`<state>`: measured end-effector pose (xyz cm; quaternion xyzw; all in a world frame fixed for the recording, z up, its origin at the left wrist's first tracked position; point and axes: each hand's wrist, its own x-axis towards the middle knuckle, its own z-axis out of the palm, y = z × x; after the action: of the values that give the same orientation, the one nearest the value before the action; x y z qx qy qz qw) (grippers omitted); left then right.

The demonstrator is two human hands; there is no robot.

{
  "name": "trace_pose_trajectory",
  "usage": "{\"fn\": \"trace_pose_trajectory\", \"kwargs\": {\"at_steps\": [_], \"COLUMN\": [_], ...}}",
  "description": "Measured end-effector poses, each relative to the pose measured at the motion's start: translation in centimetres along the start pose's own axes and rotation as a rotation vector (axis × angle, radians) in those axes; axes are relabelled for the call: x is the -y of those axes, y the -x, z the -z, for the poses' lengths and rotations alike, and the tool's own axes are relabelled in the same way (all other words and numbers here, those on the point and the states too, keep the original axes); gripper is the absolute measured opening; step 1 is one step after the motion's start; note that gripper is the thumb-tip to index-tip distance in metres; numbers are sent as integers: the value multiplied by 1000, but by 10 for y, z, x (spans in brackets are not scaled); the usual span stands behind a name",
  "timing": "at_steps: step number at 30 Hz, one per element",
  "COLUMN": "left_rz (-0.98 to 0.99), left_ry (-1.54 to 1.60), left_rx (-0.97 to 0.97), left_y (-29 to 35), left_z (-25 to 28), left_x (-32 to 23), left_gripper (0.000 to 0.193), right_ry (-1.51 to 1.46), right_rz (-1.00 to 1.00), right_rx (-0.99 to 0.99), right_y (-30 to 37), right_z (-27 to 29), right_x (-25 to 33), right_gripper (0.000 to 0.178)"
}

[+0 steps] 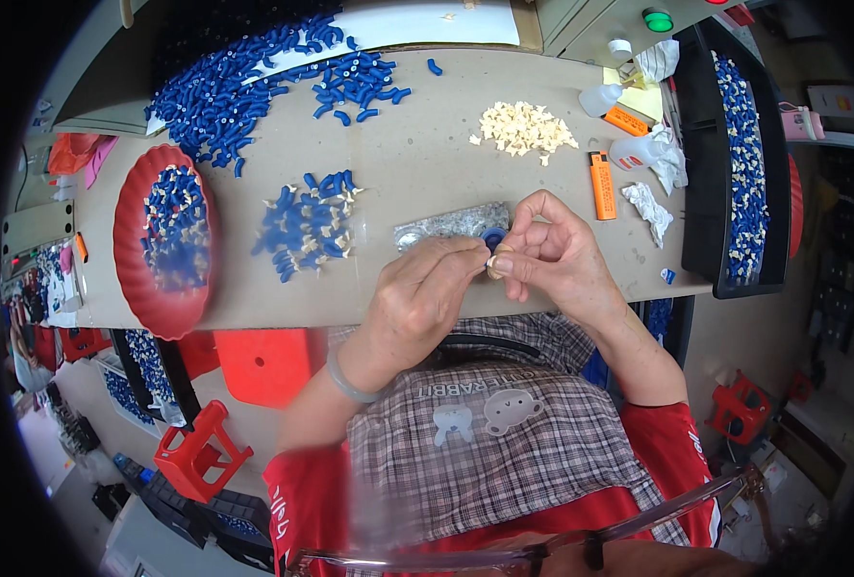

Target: The person assembles small blue plastic housings by hand, inserting white pins and small metal components into them at a workbench.

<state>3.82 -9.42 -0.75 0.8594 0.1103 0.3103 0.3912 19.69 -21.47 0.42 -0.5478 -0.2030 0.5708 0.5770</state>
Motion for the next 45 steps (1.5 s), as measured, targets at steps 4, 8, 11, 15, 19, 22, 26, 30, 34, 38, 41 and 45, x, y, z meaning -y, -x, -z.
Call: {"fn": "trace_pose_trajectory", "kwargs": {"at_steps": [4,8,11,15,19,22,26,30,34,38,41,45], "left_rz": [-32,-6,8,-4,63,197,129,235,166,164,161,9], "left_ry": [-30,-42,-38,-25,-17,-236,-572,-734,-678,-694,-635,-667], "left_rx": [-4,-26,-19,7,30,-37,-54,-34,-91,-53,-2,50], "left_y": [-1,0,1,-1,-4,-2,4,8,-15,-44,-61,-71], "left_z": [-1,-6,-8,-7,8,35,74,89,91,85,71,52], "left_x": [-1,-3,-4,-3,3,14,35,38,39,65,81,97], "left_gripper": [17,16,16,16,18,20,20,24,25,22,19,18], "right_ry": [-62,-46,-43,3,331,869,1083,1211,1246,1276,1284,892], "right_rz": [-8,32,56,60,75,357,495,570,558,524,509,288], "right_rx": [-22,-57,-59,-23,-130,-437,-462,-465,-498,-446,-428,-327], "right_y": [1,2,5,6,1,-15,-33,-46,-50,-47,-41,-29], "right_z": [-2,-3,-2,3,18,44,60,55,65,64,62,60], "right_x": [-2,-5,-9,-8,11,15,5,1,-1,10,14,18], "right_gripper": [30,29,28,24,12,10,13,13,12,10,7,8]}}
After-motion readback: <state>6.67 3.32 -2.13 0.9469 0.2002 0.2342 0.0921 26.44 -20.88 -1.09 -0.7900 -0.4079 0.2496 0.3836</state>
